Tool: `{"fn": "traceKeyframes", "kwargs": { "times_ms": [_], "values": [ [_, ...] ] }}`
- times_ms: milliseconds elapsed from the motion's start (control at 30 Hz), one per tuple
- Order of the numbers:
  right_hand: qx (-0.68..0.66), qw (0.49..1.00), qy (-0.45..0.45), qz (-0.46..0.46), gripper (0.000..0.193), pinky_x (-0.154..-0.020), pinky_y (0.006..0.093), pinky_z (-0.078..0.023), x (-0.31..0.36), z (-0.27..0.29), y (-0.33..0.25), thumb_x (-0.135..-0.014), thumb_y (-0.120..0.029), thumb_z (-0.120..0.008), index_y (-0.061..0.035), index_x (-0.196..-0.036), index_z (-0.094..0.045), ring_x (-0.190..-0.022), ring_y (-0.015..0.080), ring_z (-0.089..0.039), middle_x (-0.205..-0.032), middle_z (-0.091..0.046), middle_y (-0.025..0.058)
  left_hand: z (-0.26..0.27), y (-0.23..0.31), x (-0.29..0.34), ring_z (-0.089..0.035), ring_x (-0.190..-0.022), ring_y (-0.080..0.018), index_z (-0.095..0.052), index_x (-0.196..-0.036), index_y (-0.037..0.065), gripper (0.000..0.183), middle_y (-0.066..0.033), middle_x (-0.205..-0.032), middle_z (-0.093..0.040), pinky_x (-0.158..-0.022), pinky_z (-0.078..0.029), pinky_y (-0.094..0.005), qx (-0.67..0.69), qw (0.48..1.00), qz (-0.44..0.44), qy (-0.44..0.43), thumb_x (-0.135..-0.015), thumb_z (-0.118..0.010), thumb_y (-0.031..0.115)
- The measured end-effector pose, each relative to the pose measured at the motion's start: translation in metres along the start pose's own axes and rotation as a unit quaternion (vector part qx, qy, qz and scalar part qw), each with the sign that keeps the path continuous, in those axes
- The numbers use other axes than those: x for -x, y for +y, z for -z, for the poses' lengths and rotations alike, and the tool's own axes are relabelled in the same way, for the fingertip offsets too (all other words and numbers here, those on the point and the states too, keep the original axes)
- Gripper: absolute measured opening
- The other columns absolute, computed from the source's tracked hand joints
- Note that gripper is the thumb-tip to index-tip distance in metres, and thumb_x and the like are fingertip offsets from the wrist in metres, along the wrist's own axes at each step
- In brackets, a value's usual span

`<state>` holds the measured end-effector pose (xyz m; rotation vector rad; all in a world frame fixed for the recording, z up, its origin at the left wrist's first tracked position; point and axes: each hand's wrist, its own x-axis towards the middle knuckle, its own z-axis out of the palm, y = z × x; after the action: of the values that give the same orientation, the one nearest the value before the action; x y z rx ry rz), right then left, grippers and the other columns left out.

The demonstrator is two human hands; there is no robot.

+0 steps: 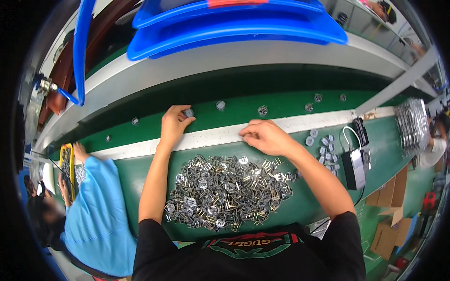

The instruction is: Inserting small metal pins into grey plastic connector housings on an assembly line.

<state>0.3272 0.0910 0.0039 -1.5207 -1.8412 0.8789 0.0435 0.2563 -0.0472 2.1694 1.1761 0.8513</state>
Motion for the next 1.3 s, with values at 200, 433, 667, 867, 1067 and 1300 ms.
{"fn": "traceKeyframes", "kwargs": {
  "times_ms": [200, 433, 667, 867, 1067, 1300],
  "values": [
    [-0.059, 0.996, 0.039, -0.057, 0.018, -0.069, 0.0325, -0.054, -0.081, -0.047, -0.006, -0.089, -0.015, -0.076, 0.0004, -0.098, -0.075, -0.074, 0.0195, -0.069, -0.087, -0.072, 0.0123, -0.011, -0.002, 0.005, -0.062, -0.078, -0.0225, -0.072, -0.117, 0.003, 0.046, -0.0105, -0.098, -0.065, -0.075, -0.054, -0.0362, 0.035, 0.998, -0.007, -0.057, -0.074, -0.085, 0.009],
    [0.002, 0.989, 0.144, 0.010, 0.015, -0.069, 0.0370, -0.056, -0.126, -0.084, -0.011, -0.086, -0.011, -0.076, 0.0010, -0.095, -0.074, -0.077, 0.0266, -0.071, -0.090, -0.069, 0.0131, -0.012, 0.001, 0.006, -0.063, -0.076, -0.0209, -0.070, -0.101, 0.002, 0.036, -0.0089, -0.093, -0.064, -0.073, -0.055, -0.0357, 0.069, 0.997, 0.019, -0.013, -0.068, -0.087, 0.004],
    [0.089, 0.981, 0.166, 0.044, 0.011, -0.066, 0.0348, -0.055, -0.126, -0.095, -0.013, -0.087, -0.009, -0.075, 0.0012, -0.092, -0.072, -0.073, 0.0245, -0.070, -0.089, -0.069, 0.0112, -0.020, 0.004, 0.007, -0.064, -0.073, -0.0204, -0.069, -0.094, 0.000, 0.036, -0.0094, -0.089, -0.065, -0.069, -0.055, -0.0353, 0.073, 0.997, 0.028, 0.006, -0.066, -0.090, 0.009],
    [0.084, 0.979, 0.177, 0.060, 0.009, -0.068, 0.0444, -0.055, -0.124, -0.103, -0.010, -0.088, -0.011, -0.071, -0.0015, -0.088, -0.071, -0.076, 0.0358, -0.068, -0.089, -0.067, 0.0141, -0.020, 0.006, 0.007, -0.064, -0.073, -0.0210, -0.070, -0.093, 0.000, 0.037, -0.0102, -0.089, -0.066, -0.069, -0.055, -0.0357, 0.068, 0.997, 0.032, 0.000, -0.066, -0.091, 0.014],
    [0.101, 0.983, 0.121, 0.092, 0.015, -0.074, 0.0466, -0.055, -0.124, -0.090, -0.007, -0.090, -0.016, -0.069, -0.0017, -0.095, -0.072, -0.082, 0.0383, -0.067, -0.090, -0.066, 0.0159, -0.021, 0.010, 0.007, -0.066, -0.081, -0.0257, -0.071, -0.097, 0.000, 0.040, -0.0116, -0.090, -0.066, -0.074, -0.055, -0.0388, 0.019, 1.000, 0.015, -0.006, -0.066, -0.090, 0.016],
    [0.148, 0.984, -0.101, 0.017, 0.024, -0.079, 0.0420, -0.053, -0.056, -0.038, -0.019, -0.088, -0.021, -0.071, -0.0052, -0.106, -0.070, -0.090, 0.0305, -0.068, -0.103, -0.066, 0.0130, -0.007, 0.017, 0.006, -0.065, -0.087, -0.0284, -0.073, -0.105, 0.003, 0.048, -0.0123, -0.092, -0.064, -0.073, -0.052, -0.0400, -0.013, 0.999, 0.011, 0.037, -0.069, -0.092, 0.030]
  ]
}}
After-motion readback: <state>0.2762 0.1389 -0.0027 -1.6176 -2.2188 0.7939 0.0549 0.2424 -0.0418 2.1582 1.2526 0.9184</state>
